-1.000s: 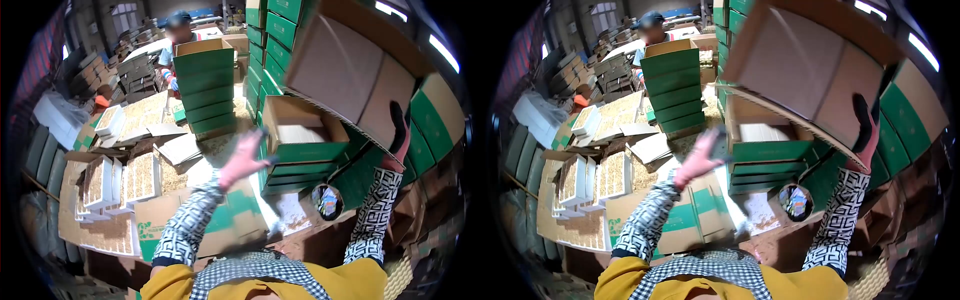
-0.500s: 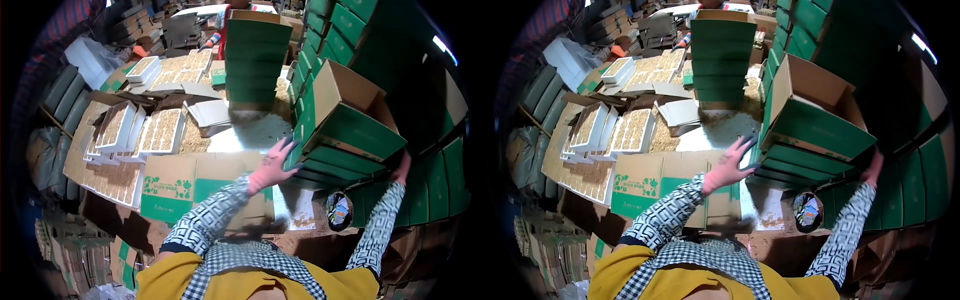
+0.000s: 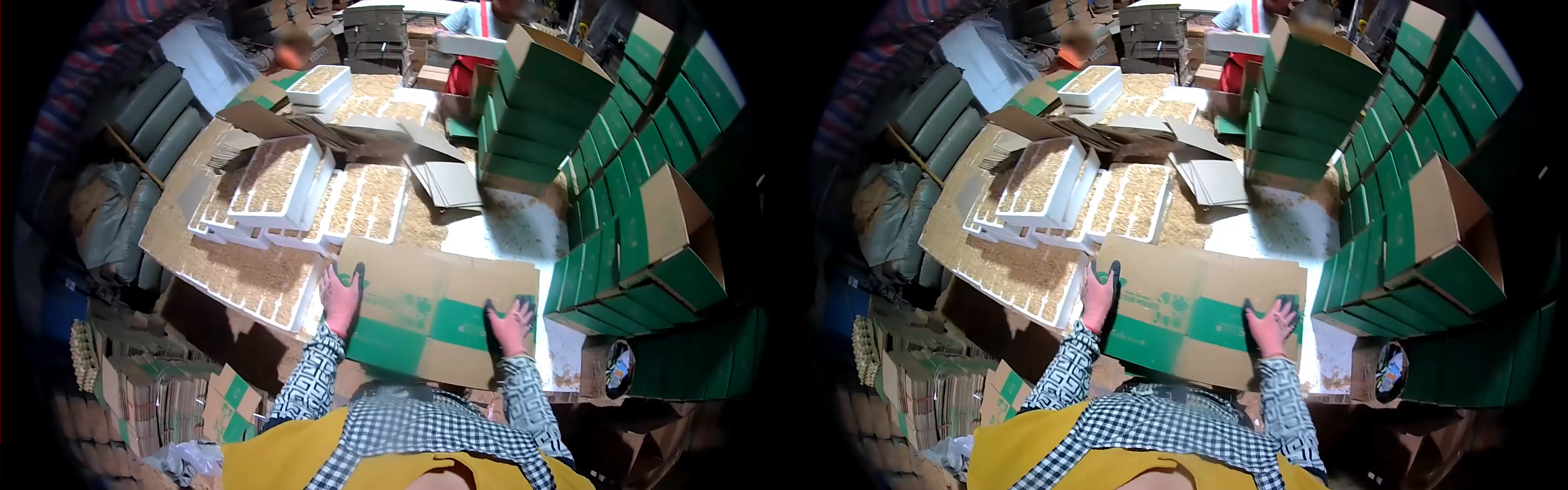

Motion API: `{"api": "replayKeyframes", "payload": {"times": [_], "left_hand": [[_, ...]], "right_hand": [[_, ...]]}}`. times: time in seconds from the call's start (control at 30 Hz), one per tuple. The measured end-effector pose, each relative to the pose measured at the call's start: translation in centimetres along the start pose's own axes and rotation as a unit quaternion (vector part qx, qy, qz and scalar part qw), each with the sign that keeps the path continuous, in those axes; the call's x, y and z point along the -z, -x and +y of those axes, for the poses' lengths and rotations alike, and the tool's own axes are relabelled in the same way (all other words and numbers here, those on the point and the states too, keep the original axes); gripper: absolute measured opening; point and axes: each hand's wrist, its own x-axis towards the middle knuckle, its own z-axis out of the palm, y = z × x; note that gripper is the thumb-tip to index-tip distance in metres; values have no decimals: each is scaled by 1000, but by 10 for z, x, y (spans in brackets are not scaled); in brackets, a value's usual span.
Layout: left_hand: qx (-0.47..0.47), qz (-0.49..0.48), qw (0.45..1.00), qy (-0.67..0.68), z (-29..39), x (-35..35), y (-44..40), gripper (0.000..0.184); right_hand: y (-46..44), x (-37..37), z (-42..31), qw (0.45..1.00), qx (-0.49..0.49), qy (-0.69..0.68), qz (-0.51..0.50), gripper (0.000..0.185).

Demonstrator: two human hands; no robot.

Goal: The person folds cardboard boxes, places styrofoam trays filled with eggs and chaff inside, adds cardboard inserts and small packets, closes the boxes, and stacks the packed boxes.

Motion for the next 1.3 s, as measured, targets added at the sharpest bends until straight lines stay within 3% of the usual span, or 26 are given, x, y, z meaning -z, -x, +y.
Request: {"api": "replayKeyframes", "payload": {"times": [0.1, 0.13, 0.17, 0.2, 0.23, 0.27, 0.33, 0.4, 0.43, 0.47, 0.5, 0.57, 0.6, 0.63, 0.67, 0.7, 0.73, 0.77, 0.87, 0.9, 0.97, 1.03, 1.07, 1.17, 1.23, 1.3], "left_hand": [[-46, -23, 937, 346, 30, 52, -10, 40], [-45, -81, 903, 419, 33, 66, -21, 35], [-25, -125, 891, 435, 61, 96, -24, 43], [-92, -107, 877, 459, 63, 93, -31, 49], [-163, -88, 857, 480, 68, 90, -37, 54], [-183, -161, 827, 507, 102, 110, -29, 64], [-147, -134, 902, 384, 87, 95, -30, 51], [-60, -46, 881, 468, 62, 73, -54, 44], [-27, -41, 824, 565, 72, 90, -64, 39], [5, -29, 755, 655, 83, 107, -73, 34], [-25, 13, 793, 609, 77, 110, -77, 34], [-34, -85, 738, 668, 110, 129, -51, 35], [-254, -174, 869, 387, 81, 116, -26, 38], [-400, -260, 817, 324, 116, 123, 10, 42], [-528, -344, 724, 279, 150, 131, 46, 47], [-589, -487, 644, 26, 191, 138, 81, 49], [-606, -484, 625, 94, 154, 113, 108, 49], [-564, -507, 648, 68, 161, 111, 107, 57], [-249, -259, 861, 360, 117, 97, 85, 60], [-154, -221, 873, 407, 100, 85, 75, 59], [-9, -200, 848, 491, 77, 75, 52, 57], [-62, -296, 864, 403, 82, 92, 48, 56], [-146, -268, 890, 339, 93, 99, 49, 51], [-129, -362, 824, 416, 106, 120, 52, 47], [5, -277, 843, 461, 89, 92, 67, 49], [7, -181, 943, 278, 115, 89, 72, 51]], "right_hand": [[-9, 36, 36, 978, 77, -186, 51, 80], [-2, 65, 31, 942, 100, -287, 140, 72], [-26, 66, 54, 825, 132, -529, 150, 66], [-15, 115, 35, 708, 153, -683, 97, 60], [11, 163, -13, 652, 86, -750, 71, 46], [-15, 160, -5, 696, 159, -689, 126, 39], [-39, 166, -7, 720, 170, -655, 154, 29], [0, 174, -40, 687, 102, -706, 137, 31], [43, 166, -62, 715, 127, -651, 220, 34], [86, 170, -71, 738, 280, -584, 191, 34], [108, 174, -73, 737, 425, -501, 158, 35], [86, 182, -52, 717, 309, -618, 92, 40], [48, 188, -50, 729, 265, -626, 84, 51], [19, 177, -55, 730, 269, -599, 190, 70], [15, 170, -55, 840, 334, -353, 241, 79], [13, 164, -55, 880, 376, -80, 278, 90], [12, 150, -46, 850, 411, 43, 328, 109], [14, 158, -42, 859, 412, 6, 303, 101], [20, 206, -27, 860, 441, -250, 67, 88], [21, 182, 12, 822, 500, -266, 50, 85], [80, 202, 1, 751, 656, -59, -34, 86], [97, 166, 13, 731, 675, 91, -39, 78], [98, 159, 15, 746, 663, 54, -30, 77], [73, 166, 6, 763, 641, -63, -53, 76], [71, 162, 13, 730, 677, -80, -51, 76], [83, 164, 17, 723, 683, -61, -80, 75]]}}
